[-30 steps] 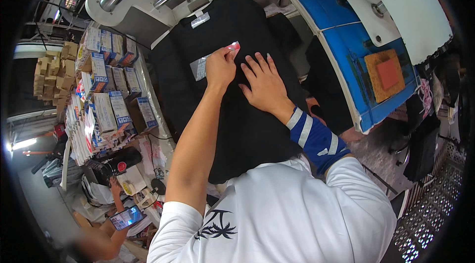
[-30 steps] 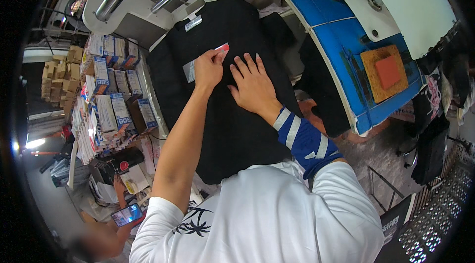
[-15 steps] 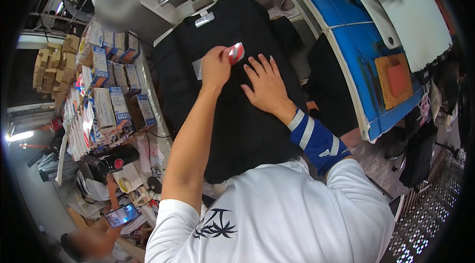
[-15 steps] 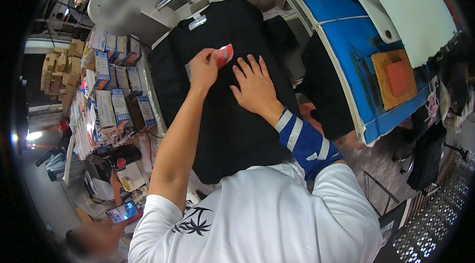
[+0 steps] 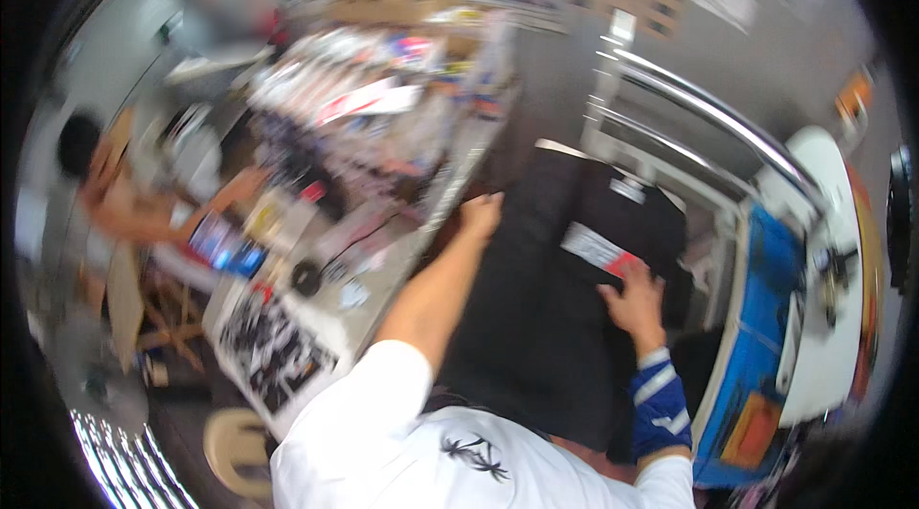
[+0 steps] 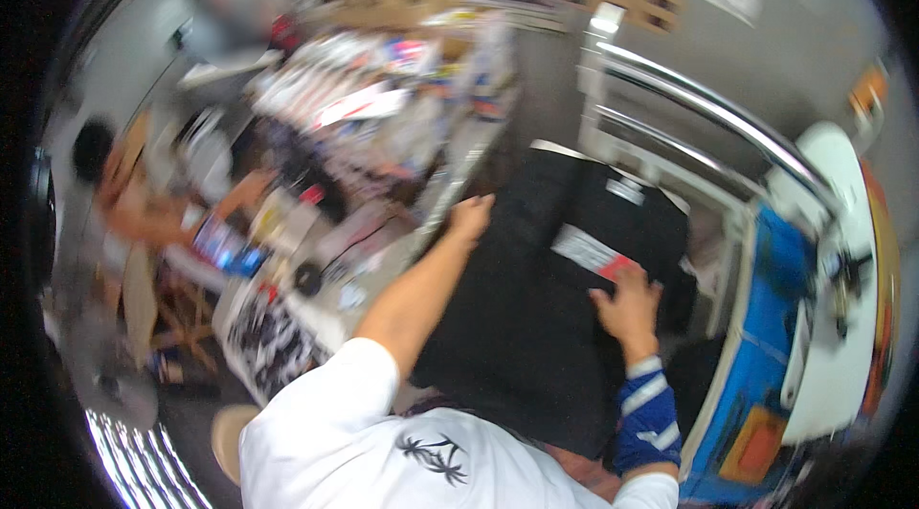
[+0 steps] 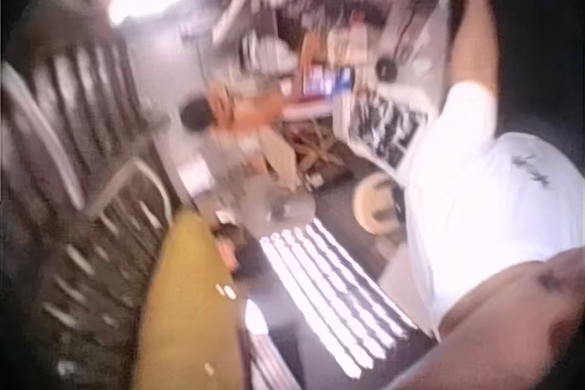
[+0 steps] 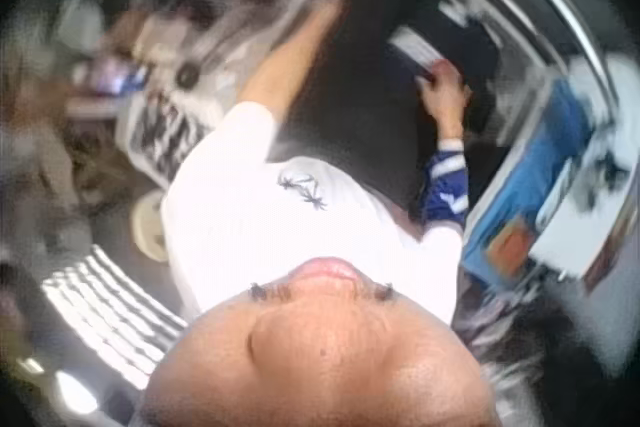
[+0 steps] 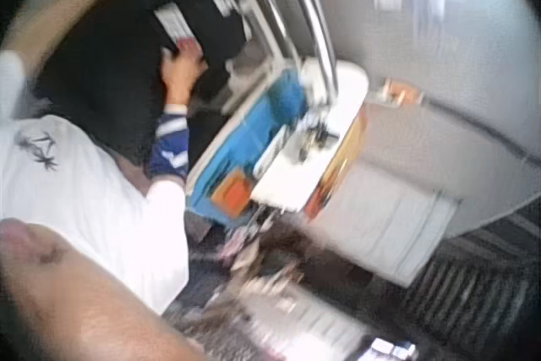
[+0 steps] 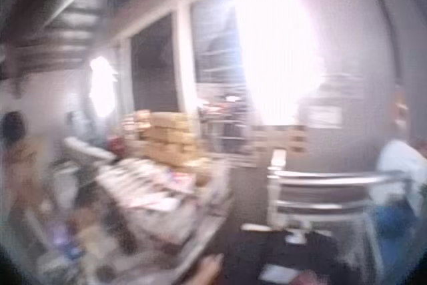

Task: The person aligns a black t-shirt on a heat press, places a graphic transfer on the chest, and operates the press. They repeat this process for multiple shirts, including applying a smaller logo to the sleeve.

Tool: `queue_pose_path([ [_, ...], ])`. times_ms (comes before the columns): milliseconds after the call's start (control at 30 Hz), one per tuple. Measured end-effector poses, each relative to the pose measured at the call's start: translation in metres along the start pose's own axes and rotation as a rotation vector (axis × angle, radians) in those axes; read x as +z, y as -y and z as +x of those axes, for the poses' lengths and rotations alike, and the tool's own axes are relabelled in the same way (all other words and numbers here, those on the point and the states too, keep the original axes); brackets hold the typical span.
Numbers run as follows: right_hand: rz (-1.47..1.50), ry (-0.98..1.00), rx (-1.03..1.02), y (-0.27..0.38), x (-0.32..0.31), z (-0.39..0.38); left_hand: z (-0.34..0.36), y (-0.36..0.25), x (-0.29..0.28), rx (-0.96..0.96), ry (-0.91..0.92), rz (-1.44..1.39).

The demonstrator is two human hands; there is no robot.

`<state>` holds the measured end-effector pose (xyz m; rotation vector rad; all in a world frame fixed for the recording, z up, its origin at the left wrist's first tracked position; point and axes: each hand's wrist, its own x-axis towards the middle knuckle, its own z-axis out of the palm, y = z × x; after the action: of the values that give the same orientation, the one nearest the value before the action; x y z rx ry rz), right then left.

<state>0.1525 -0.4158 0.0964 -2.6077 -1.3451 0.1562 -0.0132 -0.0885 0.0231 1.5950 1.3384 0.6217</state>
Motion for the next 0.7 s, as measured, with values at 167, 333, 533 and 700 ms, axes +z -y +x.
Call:
queue_pose_path([
  [167, 1.317, -0.199, 0.483, 0.037, -0.066, 0.033, -0.107, -0.091, -0.044, 1.157, 0.165, -0.051],
  [333, 1.350, 0.134, 0.105, 0.037, -0.206, 0.004, -0.243, -0.152, -0.107, 1.547, 0.372, -0.438],
  [533, 0.923, -0.195, -0.296, 0.147, -0.319, -0.210, -0.294, -0.168, -0.133, 1.490, 0.702, -0.490],
  [700, 0.725, -0.540, -0.287, 0.074, -0.353, -0.297, -0.309, -0.126, -0.172, 1.227, 0.989, -0.689],
])
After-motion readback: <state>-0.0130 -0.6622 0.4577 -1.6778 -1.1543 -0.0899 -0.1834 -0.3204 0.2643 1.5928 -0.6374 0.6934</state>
